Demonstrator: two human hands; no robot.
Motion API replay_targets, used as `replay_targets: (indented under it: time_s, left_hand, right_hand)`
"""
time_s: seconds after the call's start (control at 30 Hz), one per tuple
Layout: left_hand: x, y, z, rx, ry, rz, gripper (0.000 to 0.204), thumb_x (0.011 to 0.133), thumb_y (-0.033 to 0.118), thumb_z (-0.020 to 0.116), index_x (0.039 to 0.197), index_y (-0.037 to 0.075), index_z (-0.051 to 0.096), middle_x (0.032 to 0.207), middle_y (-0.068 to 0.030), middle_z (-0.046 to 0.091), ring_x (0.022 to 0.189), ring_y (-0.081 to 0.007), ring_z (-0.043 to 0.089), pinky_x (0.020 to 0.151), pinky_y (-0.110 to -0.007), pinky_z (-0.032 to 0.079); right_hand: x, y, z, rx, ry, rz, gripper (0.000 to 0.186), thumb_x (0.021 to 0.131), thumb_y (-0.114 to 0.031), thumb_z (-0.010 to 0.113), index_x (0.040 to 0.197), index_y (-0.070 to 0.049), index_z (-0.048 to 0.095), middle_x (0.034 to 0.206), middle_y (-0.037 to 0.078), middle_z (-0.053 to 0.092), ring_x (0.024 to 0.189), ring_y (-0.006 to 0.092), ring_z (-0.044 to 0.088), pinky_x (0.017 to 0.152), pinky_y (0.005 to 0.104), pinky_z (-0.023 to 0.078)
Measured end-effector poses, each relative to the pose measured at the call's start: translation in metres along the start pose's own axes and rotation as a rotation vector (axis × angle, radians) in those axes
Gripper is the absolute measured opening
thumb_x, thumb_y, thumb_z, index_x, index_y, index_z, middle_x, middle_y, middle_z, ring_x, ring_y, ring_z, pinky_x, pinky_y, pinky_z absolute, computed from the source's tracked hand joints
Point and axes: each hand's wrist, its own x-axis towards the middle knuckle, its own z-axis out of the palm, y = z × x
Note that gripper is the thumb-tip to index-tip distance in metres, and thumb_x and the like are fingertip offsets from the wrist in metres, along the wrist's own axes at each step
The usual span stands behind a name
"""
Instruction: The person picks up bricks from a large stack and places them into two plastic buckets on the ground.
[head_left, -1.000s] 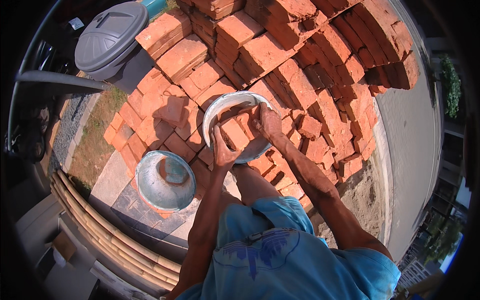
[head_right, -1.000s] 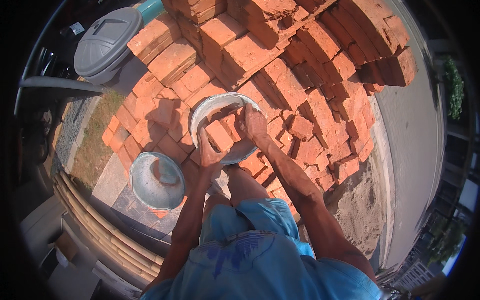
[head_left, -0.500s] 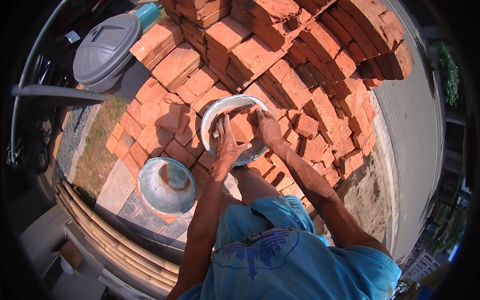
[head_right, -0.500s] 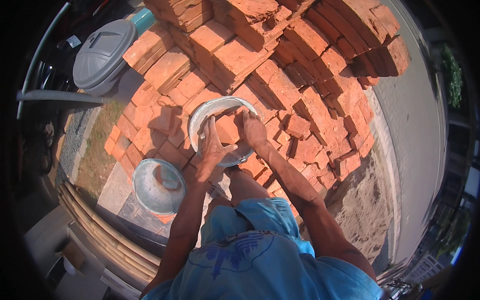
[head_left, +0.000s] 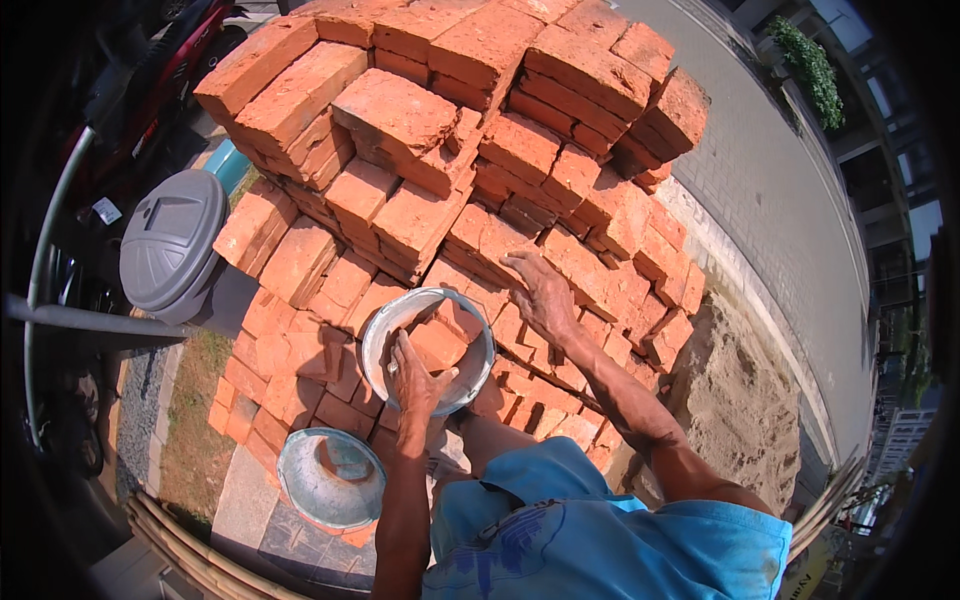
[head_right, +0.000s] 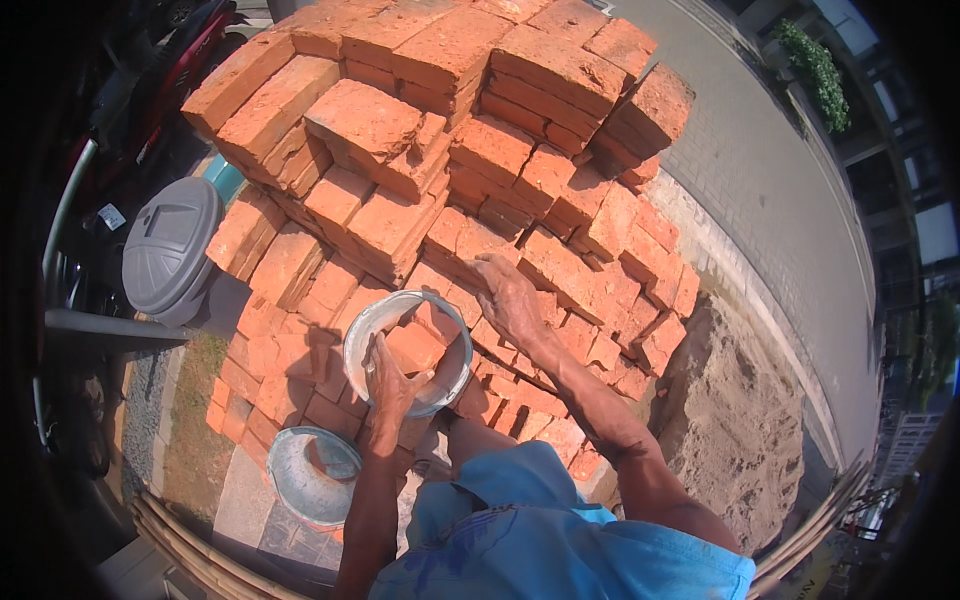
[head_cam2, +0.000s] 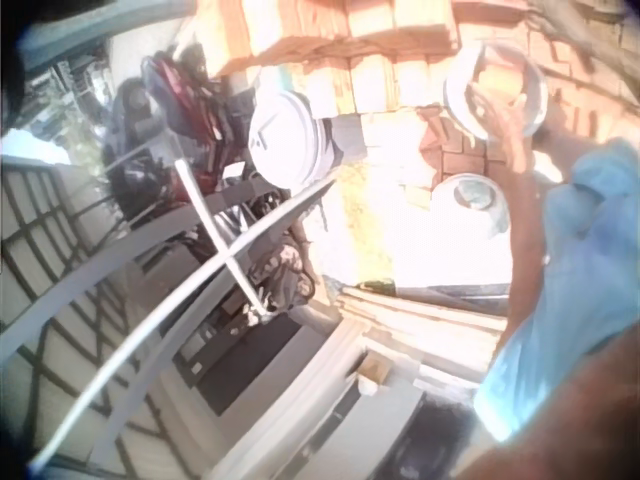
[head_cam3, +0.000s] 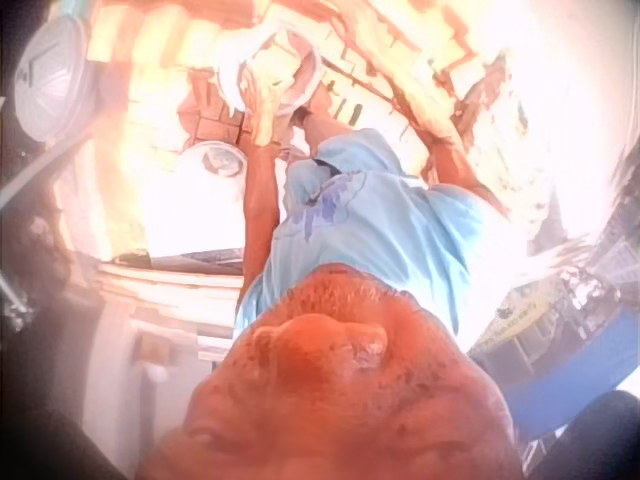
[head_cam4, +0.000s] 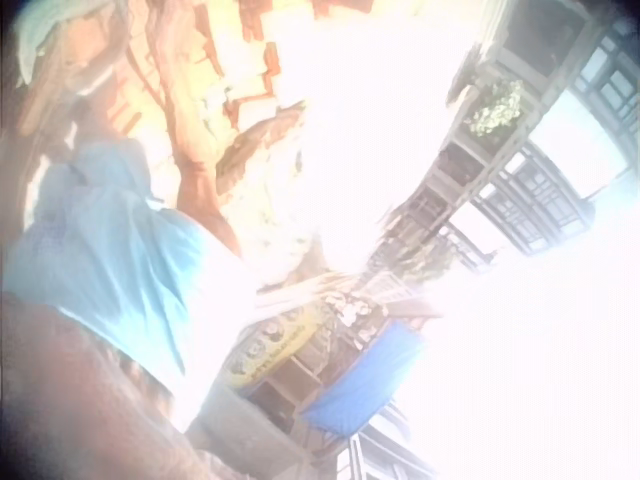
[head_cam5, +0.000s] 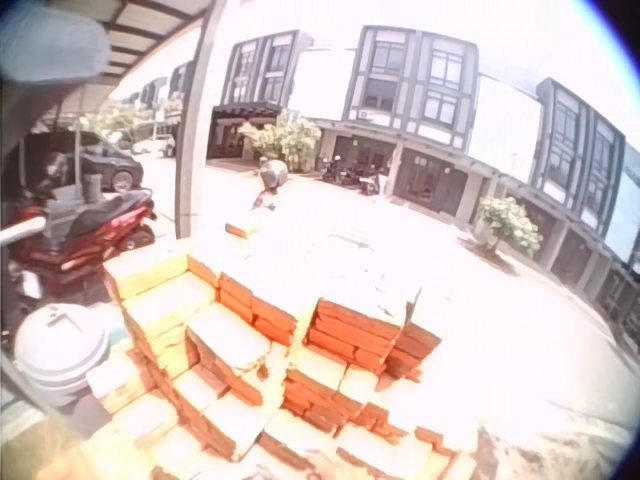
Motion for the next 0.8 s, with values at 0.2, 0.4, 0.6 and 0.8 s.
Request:
replay_targets:
  time_s: [0.2, 0.4, 0.6, 0.8]
  left_hand:
    - [-0.054, -0.025, -0.008, -0.184, 0.086, 0.166, 0.093, 0.074, 0.026, 0.078, 0.147, -0.001, 0.027, 0.146, -0.0264, 0.036, 0.134, -0.0424, 0.037, 0.109, -0.049, 0.034]
    - [-0.150, -0.069, -0.031, -0.181, 0.186, 0.060, 0.057, 0.080, 0.019, 0.071, 0.131, 0.001, 0.051, 0.132, -0.0190, 0.051, 0.118, -0.0353, 0.052, 0.098, -0.046, 0.043]
    - [-0.229, -0.123, -0.045, -0.320, 0.200, -0.338, 0.046, 0.084, 0.013, 0.067, 0.124, -0.004, 0.053, 0.123, -0.0223, 0.055, 0.109, -0.0359, 0.057, 0.089, -0.043, 0.049]
    - [-0.323, -0.200, -0.021, -0.259, 0.356, -0.445, 0.036, 0.084, 0.002, 0.065, 0.118, -0.006, 0.056, 0.109, -0.0191, 0.060, 0.097, -0.0307, 0.062, 0.077, -0.039, 0.052]
  right_hand:
    - [0.088, 0.067, -0.125, -0.191, 0.534, 0.003, 0.050, 0.081, -0.004, 0.061, 0.130, -0.002, 0.051, 0.113, 0.019, 0.057, 0.096, 0.0302, 0.062, 0.083, 0.0377, 0.051]
    - [0.170, 0.097, -0.201, -0.619, 0.511, -0.028, 0.035, 0.086, -0.018, 0.058, 0.117, -0.004, 0.061, 0.119, 0.018, 0.059, 0.110, 0.0352, 0.056, 0.097, 0.0422, 0.045]
    - [0.251, 0.142, -0.212, -0.895, 0.308, -0.282, 0.021, 0.085, -0.032, 0.063, 0.090, -0.012, 0.068, 0.100, 0.006, 0.065, 0.102, 0.0298, 0.058, 0.087, 0.0425, 0.045]
    - [0.288, 0.150, -0.202, -0.846, 0.142, -0.149, 0.032, 0.086, -0.039, 0.056, 0.096, -0.010, 0.067, 0.102, 0.011, 0.065, 0.102, 0.0357, 0.057, 0.084, 0.0489, 0.047]
